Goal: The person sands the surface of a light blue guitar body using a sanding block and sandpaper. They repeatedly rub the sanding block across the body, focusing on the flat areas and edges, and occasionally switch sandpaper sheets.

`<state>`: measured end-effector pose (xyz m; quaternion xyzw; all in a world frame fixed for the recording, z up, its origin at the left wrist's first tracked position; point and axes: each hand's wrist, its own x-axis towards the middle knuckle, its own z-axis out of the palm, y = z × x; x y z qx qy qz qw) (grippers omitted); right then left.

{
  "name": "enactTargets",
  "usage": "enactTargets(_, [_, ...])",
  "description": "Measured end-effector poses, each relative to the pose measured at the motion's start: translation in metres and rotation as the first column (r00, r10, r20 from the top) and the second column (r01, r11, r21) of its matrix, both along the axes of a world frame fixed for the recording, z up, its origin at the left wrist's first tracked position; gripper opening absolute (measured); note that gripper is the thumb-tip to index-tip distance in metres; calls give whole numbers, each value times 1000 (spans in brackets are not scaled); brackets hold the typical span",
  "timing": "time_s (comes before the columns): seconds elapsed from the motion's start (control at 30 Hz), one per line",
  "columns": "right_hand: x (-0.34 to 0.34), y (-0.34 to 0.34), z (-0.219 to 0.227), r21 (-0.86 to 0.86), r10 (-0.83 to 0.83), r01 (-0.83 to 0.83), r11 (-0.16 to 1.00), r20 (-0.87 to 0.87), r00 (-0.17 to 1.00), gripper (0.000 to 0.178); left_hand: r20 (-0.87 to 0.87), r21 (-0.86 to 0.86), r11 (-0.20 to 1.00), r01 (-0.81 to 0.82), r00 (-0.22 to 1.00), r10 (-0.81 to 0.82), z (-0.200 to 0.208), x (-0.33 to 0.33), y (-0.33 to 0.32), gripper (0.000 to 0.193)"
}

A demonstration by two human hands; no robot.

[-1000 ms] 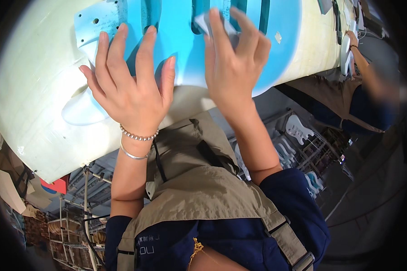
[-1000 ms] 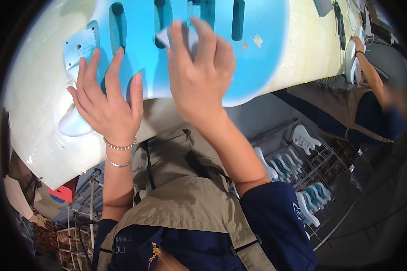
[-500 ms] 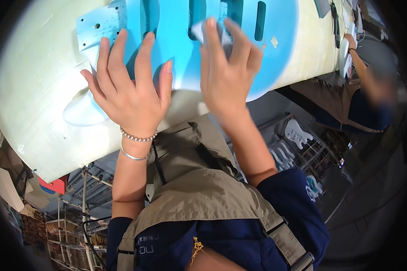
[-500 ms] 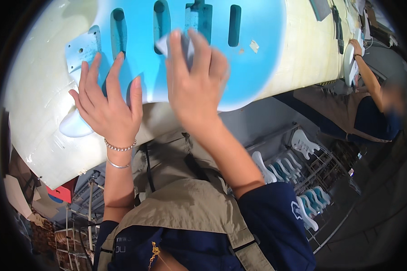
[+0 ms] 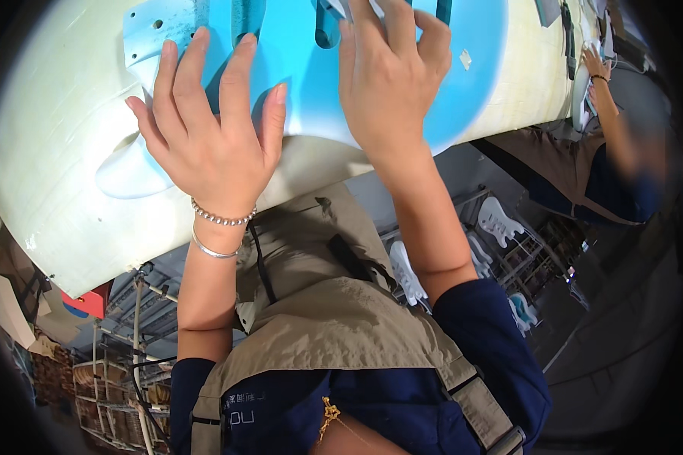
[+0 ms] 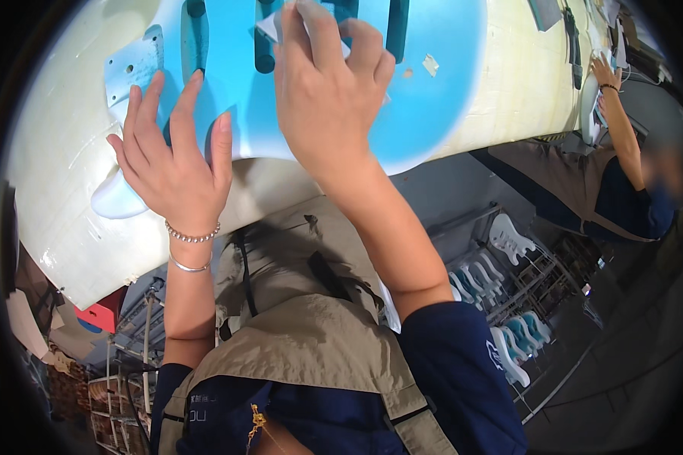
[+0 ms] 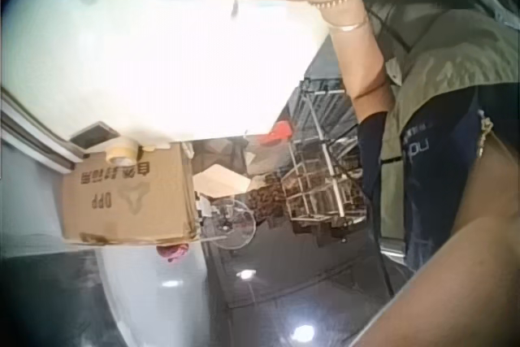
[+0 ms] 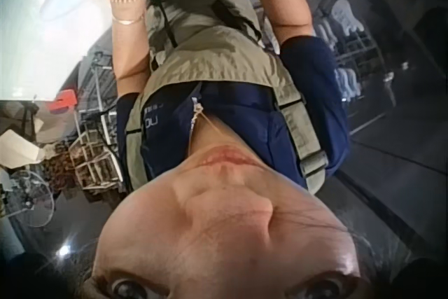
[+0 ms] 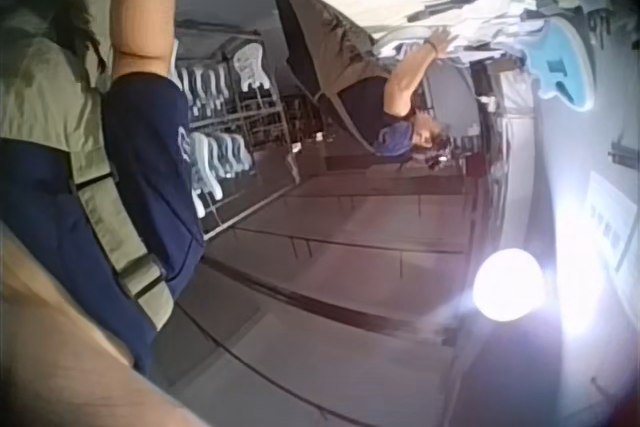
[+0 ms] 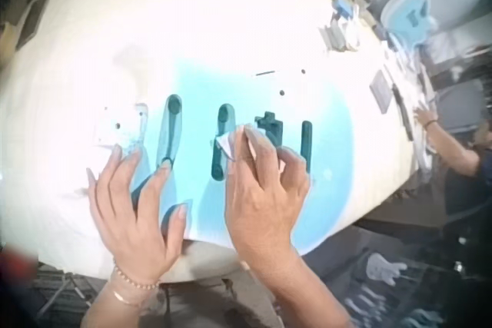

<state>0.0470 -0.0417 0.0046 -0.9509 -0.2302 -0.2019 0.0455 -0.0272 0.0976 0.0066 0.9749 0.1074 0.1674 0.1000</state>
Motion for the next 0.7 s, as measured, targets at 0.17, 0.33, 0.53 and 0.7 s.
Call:
enactTargets(0.17, [-22,0,14,33,-40,46,998,-147,988,42,-8,-11,1000,3,1000,-3,1,-1,0,36])
enactTargets(0.33, [15,8,7,104,-18,18,994,0,1000,43,2,-4,1000,-1,1000,1,2,2,-1,37])
enactTargets(0.53, [0,-6,7,14,30,-30,999,-35,999,44,12,-9,1000,8,1000,-8,1,1,-1,35])
enactTargets(0.7, [-17,-4,16,-51,-5,-2,999,-140,990,40,-3,9,1000,9,1000,-9,3,5,-1,33])
